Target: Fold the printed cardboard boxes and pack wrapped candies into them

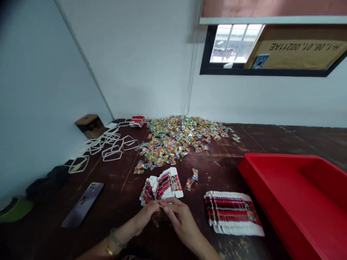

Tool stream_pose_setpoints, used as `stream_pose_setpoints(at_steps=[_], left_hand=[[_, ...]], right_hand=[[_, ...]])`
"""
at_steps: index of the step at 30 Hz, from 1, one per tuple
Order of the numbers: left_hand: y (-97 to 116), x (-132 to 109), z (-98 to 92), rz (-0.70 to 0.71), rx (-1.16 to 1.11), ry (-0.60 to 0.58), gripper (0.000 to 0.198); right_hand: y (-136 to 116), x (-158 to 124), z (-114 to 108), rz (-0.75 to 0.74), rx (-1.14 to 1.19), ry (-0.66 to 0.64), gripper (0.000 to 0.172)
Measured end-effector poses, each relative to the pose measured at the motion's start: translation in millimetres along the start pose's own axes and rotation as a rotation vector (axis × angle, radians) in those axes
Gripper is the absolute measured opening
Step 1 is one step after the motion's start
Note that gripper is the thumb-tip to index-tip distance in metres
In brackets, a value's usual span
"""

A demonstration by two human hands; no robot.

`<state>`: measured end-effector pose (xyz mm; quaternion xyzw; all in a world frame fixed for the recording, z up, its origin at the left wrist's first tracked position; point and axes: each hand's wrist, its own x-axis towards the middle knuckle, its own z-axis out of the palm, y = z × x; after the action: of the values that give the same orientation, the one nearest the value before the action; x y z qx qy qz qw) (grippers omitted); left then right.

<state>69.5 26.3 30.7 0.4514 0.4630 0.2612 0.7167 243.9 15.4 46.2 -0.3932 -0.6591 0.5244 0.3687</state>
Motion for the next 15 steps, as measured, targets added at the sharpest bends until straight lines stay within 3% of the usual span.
stream_pose_setpoints(at_steps=[5, 11, 13, 15], left_hand=[[-5.8, -5.7, -1.6, 0.042, -0.157, -0.131, 0.041], [-29.8, -14.2, 12.6, -0.138, -0.304, -0.239, 0.055], [-33.7, -13.4, 20.1, -0.143, -0.295, -0.341, 0.055], [-33.3, -11.0, 21.5, -0.106, -0.167, -0.405, 0.051]], right_hand=[[9.0, 1.9, -5.1, 0.081, 0.010, 0.109, 0.031], [20.1, -27.6, 5.0, 0.035, -0.165, 0.090, 0.030], [17.6, -54.0, -11.0, 0.128, -0.135, 0.104, 0.029], [12.2, -90.5, -40.2, 0.269, -0.140, 0.046, 0.025]])
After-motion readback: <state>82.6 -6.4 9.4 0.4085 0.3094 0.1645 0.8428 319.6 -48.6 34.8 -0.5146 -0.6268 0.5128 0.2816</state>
